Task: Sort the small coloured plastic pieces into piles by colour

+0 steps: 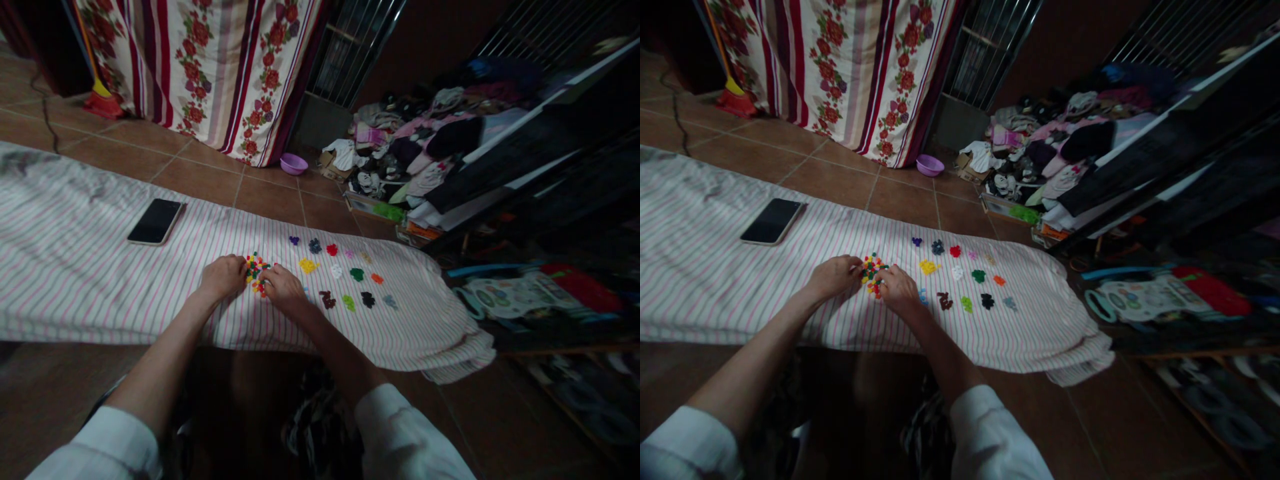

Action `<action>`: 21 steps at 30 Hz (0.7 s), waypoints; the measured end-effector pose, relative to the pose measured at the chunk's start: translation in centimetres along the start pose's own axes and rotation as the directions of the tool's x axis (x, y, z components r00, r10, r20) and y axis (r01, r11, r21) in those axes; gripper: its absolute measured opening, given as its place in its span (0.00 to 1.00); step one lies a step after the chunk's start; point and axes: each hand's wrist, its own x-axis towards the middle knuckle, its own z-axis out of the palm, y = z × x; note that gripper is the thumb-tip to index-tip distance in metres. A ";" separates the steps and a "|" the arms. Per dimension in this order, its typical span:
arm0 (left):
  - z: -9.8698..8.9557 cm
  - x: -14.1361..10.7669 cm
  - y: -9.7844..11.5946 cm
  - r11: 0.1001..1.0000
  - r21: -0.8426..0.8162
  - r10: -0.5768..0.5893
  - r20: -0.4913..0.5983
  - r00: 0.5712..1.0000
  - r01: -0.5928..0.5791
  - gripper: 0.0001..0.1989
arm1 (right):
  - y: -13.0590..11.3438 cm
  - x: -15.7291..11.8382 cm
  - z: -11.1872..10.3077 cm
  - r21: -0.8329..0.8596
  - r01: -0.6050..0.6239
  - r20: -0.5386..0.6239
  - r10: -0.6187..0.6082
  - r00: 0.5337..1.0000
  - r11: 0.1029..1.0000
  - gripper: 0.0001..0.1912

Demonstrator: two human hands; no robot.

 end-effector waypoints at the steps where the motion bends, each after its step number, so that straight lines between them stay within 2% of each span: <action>1: 0.0 0.0 0.0 1.000 -0.002 -0.005 0.002 1.000 0.005 0.20 | 0.1 0.0 0.0 0.021 0.004 -0.009 -0.004 1.000 1.000 0.14; 9: -0.1 0.1 0.0 0.999 -0.024 -0.027 0.008 1.000 0.027 0.19 | 0.7 -0.4 0.2 0.165 0.051 -0.118 -0.031 0.993 0.985 0.13; 14: -0.1 0.0 0.0 0.999 -0.034 -0.019 0.008 1.000 0.019 0.20 | 1.0 -0.9 0.6 0.187 0.016 -0.191 0.020 0.981 0.982 0.11; 21: 0.1 0.2 0.0 1.000 -0.008 -0.023 0.009 1.000 0.023 0.21 | 3.3 -2.4 -1.4 0.219 -0.036 -0.286 0.100 0.953 0.975 0.10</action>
